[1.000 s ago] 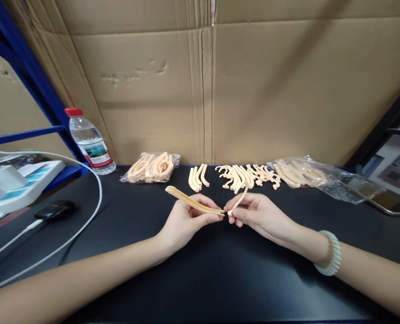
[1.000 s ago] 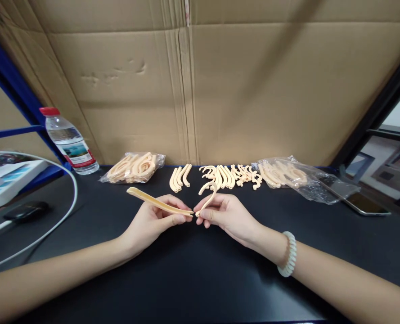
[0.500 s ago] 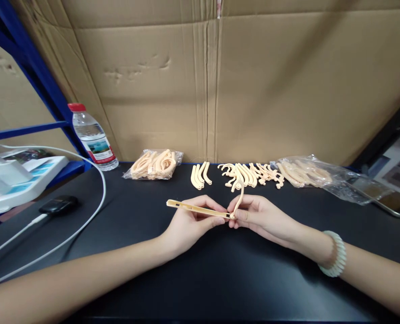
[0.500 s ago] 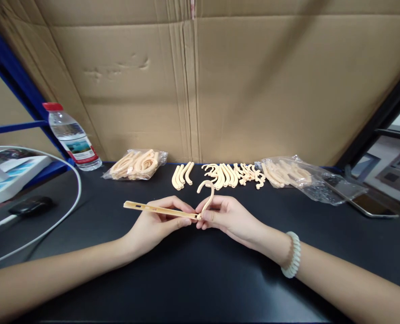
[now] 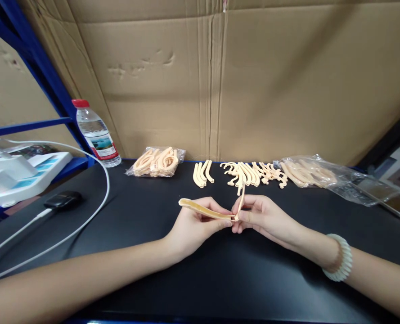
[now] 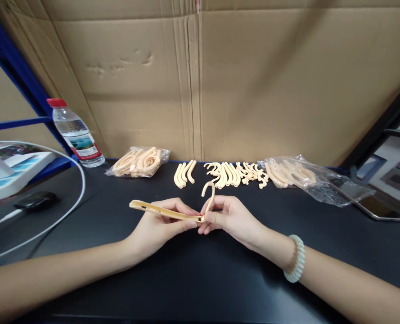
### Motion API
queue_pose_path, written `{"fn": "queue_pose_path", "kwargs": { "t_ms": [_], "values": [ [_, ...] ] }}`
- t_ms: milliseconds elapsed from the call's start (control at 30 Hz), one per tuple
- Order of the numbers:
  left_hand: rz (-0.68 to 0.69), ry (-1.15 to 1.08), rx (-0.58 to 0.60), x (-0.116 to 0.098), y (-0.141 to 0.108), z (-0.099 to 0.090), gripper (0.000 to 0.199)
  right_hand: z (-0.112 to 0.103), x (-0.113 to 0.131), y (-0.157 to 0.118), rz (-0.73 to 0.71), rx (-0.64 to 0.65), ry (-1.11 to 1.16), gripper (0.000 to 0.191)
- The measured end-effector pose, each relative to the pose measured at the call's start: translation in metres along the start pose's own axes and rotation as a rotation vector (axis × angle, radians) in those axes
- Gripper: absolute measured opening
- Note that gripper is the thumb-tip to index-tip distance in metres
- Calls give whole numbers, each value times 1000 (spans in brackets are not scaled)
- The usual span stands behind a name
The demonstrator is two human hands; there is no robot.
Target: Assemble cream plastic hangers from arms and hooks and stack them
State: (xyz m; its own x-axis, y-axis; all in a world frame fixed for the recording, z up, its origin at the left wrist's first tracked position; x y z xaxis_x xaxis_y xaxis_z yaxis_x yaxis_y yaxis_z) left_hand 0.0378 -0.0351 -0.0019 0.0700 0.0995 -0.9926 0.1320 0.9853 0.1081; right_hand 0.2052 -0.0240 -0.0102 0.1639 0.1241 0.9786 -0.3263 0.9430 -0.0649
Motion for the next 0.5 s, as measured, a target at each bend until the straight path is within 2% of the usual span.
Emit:
{"fn": "queue_pose_path", "kwargs": {
  "t_ms": [267,500],
  "values": [
    [-70,-43,-17,1,-2,2,23,2,-2,1,-83,-50,-13,26],
    [-45,-63,-29,3,-1,3,23,5,3,-3,-184,-122,-87,28]
  ]
}}
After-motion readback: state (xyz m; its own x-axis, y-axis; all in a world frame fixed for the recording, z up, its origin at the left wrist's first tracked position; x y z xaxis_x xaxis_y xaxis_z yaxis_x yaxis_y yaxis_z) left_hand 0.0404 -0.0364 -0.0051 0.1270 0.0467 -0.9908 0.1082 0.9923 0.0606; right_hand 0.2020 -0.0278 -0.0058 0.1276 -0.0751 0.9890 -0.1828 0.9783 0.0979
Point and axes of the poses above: each hand's wrist, its own y-axis towards the middle knuckle, its own z-axis out of the palm, x = y × z, the point moved 3 cm from there along y, towards the middle knuckle, and after that the axes turned 12 degrees about -x, right-handed, at the moved point
